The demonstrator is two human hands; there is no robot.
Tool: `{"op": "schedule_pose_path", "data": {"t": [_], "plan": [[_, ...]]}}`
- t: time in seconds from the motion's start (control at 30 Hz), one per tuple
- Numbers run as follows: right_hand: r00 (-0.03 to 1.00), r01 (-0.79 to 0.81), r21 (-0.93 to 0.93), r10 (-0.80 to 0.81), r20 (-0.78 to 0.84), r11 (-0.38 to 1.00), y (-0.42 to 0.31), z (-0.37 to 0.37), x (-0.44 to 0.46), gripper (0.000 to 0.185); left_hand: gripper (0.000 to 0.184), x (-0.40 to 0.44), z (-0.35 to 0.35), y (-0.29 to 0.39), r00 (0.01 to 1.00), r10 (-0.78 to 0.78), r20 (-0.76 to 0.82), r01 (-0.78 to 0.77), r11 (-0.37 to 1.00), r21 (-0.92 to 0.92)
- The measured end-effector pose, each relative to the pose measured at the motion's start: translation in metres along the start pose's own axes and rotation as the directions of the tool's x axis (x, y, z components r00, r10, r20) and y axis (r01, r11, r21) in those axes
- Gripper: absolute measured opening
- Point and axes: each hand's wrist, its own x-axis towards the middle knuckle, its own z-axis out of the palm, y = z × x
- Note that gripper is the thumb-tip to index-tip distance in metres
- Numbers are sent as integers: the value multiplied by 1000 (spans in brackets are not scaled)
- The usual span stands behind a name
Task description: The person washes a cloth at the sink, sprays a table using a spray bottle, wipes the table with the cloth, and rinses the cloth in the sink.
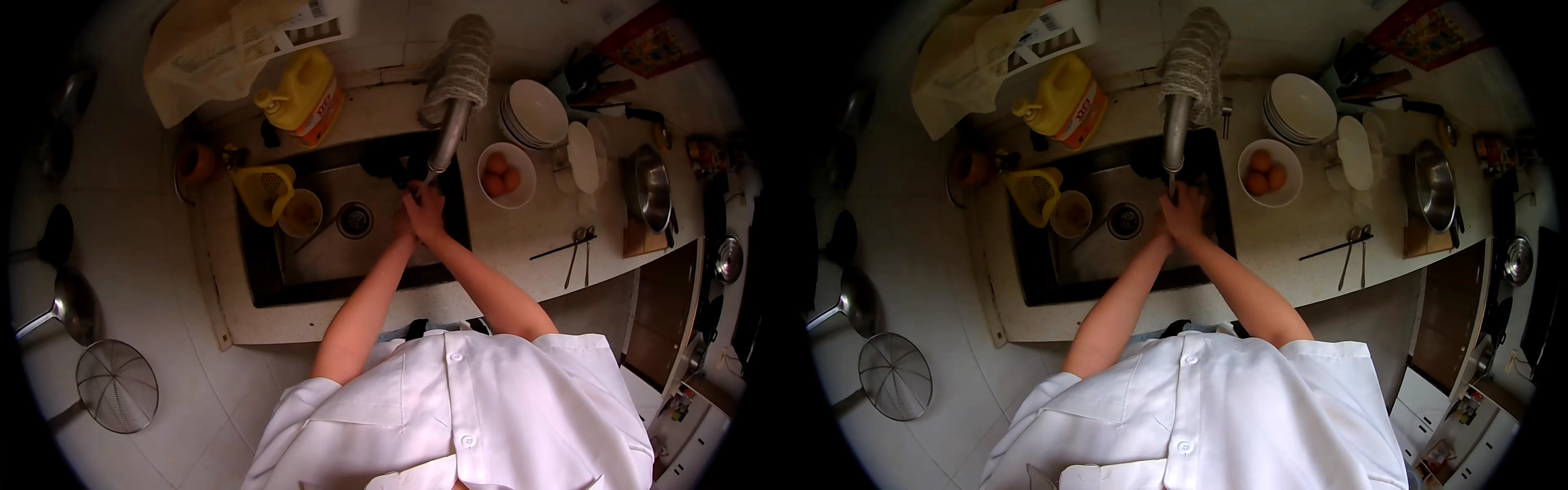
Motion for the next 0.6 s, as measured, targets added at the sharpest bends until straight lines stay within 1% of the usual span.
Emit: {"op": "schedule_pose_path", "data": {"t": [0.03,0.07,0.1,0.13,0.17,0.2,0.23,0.27,0.3,0.33,0.37,0.4,0.43,0.47,0.5,0.53,0.57,0.6], "plan": [[990,-114,82,107,94,990,24,19,5,27,40,-5,3,5,998,60,-36,-52,982,183],[960,-232,152,201,193,961,20,17,11,33,40,-9,4,9,995,96,-32,-84,958,276],[961,-231,152,201,192,961,18,13,13,33,40,-11,7,14,991,134,-23,-119,935,333],[942,-297,110,273,197,948,16,8,16,33,40,-15,7,17,985,173,-13,-154,907,392],[918,-362,69,342,200,930,10,2,18,33,40,-17,7,19,979,203,1,-187,901,390],[917,-363,70,343,204,929,7,0,19,33,40,-18,6,22,973,232,14,-219,895,388],[909,-383,68,362,207,921,4,-5,22,29,40,-20,6,24,956,290,45,-285,880,381],[900,-402,66,381,209,913,5,-8,25,25,40,-15,3,20,956,291,43,-285,880,381],[900,-402,66,381,211,913,17,-5,27,25,36,-8,-1,13,921,378,91,-369,776,511],[942,-176,-115,201,268,978,28,-2,28,22,33,-2,-5,6,879,452,152,-439,646,624],[935,76,-273,27,354,959,41,3,29,20,33,-3,-5,4,880,453,147,-437,647,624],[934,78,-272,25,357,959,50,6,29,20,32,-5,-5,1,851,497,168,-471,584,661],[898,243,-364,-67,436,899,60,9,30,17,32,-6,-6,-1,820,538,193,-502,516,694],[843,404,-435,-142,520,805,65,9,31,17,32,-9,-6,3,821,539,191,-501,517,694],[841,404,-434,-142,521,805,72,7,31,17,31,-13,-8,7,836,489,248,-521,568,637],[859,347,-382,-127,497,857,78,5,31,15,30,-16,-10,11,843,440,308,-534,619,576],[875,288,-325,-109,472,901,83,2,32,13,30,-17,-12,13,844,440,307,-533,619,577],[890,227,-265,-89,448,937,87,-1,33,12,27,-19,-15,14,823,442,357,-566,580,587]]}}
